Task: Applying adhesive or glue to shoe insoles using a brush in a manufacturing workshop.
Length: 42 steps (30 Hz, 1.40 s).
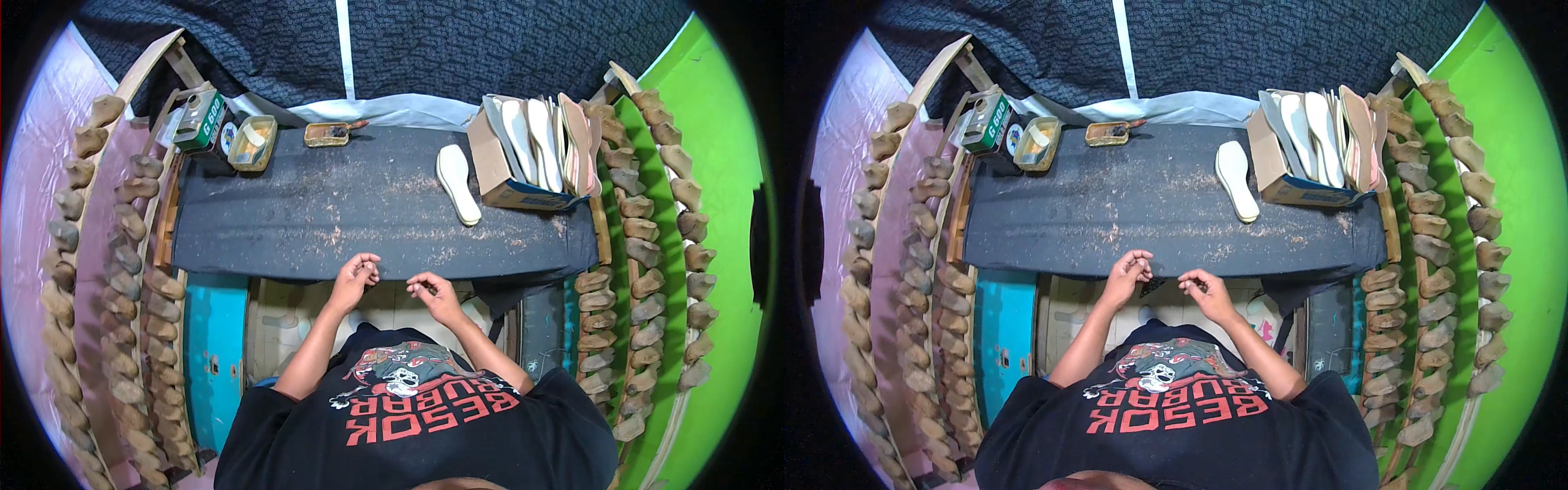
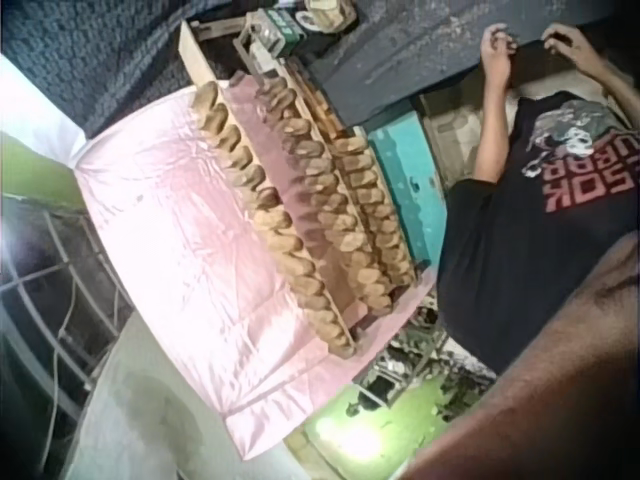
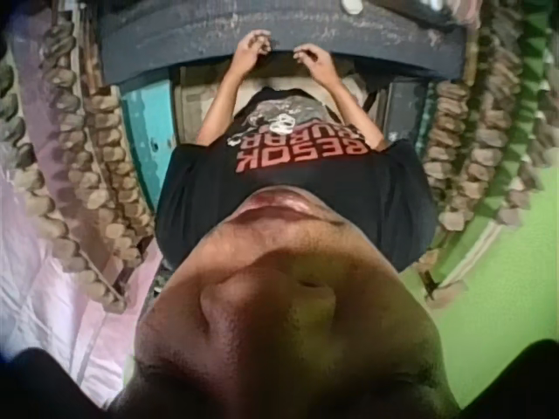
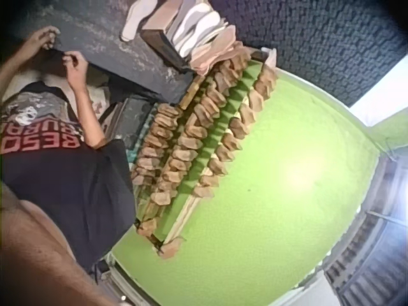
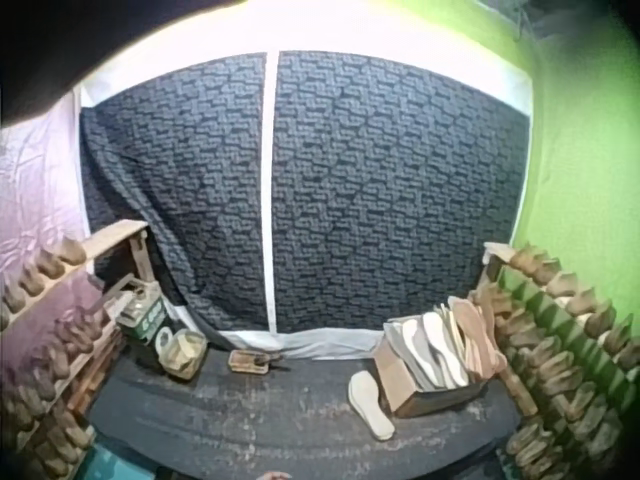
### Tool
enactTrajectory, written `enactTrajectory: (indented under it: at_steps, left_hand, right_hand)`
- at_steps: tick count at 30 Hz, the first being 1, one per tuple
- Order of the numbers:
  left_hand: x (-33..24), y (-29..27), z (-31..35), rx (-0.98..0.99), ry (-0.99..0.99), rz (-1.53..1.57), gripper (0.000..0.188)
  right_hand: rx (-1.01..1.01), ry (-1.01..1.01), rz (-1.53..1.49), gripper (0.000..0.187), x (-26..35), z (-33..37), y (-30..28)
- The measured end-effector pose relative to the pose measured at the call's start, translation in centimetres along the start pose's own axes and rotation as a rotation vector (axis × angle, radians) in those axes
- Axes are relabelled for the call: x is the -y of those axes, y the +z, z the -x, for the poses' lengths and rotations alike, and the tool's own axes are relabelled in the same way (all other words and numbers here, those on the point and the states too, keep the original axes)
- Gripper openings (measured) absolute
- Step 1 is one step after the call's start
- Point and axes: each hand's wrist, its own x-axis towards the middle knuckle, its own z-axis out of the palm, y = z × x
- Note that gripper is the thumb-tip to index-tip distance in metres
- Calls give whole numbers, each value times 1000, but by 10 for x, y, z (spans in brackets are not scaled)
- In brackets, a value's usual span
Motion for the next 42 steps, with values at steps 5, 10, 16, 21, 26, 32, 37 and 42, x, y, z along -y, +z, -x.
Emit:
enactTrajectory:
  at_steps: [5, 10, 16, 21, 26, 32, 37, 42]
  left_hand:
    - [-33, -22, -52, 87, -49, 117, 26]
    - [-34, -21, -92, 178, -119, 115, 36]
    - [-34, 29, -128, 326, -126, 69, 52]
    - [-55, 86, -174, 401, -83, -28, 62]
    - [-31, 124, -224, 335, -101, -136, 74]
    - [-30, 140, -224, 306, -162, -28, 74]
    - [-31, 138, -224, 256, -172, 88, 72]
    - [-22, 139, -223, 197, -158, 84, 73]
  right_hand:
    - [-217, -64, 95, 15, 31, -45, -15]
    - [-335, -174, 269, 13, 60, -60, -18]
    - [-435, -279, 540, 18, 49, -65, -48]
    - [-499, -184, 754, 41, 48, -105, -102]
    - [-416, -5, 900, 68, 25, -134, -133]
    - [-313, 48, 985, 65, 19, -134, -133]
    - [-304, 43, 846, 64, 22, -137, -136]
    - [-301, -16, 779, 70, 12, -137, -137]
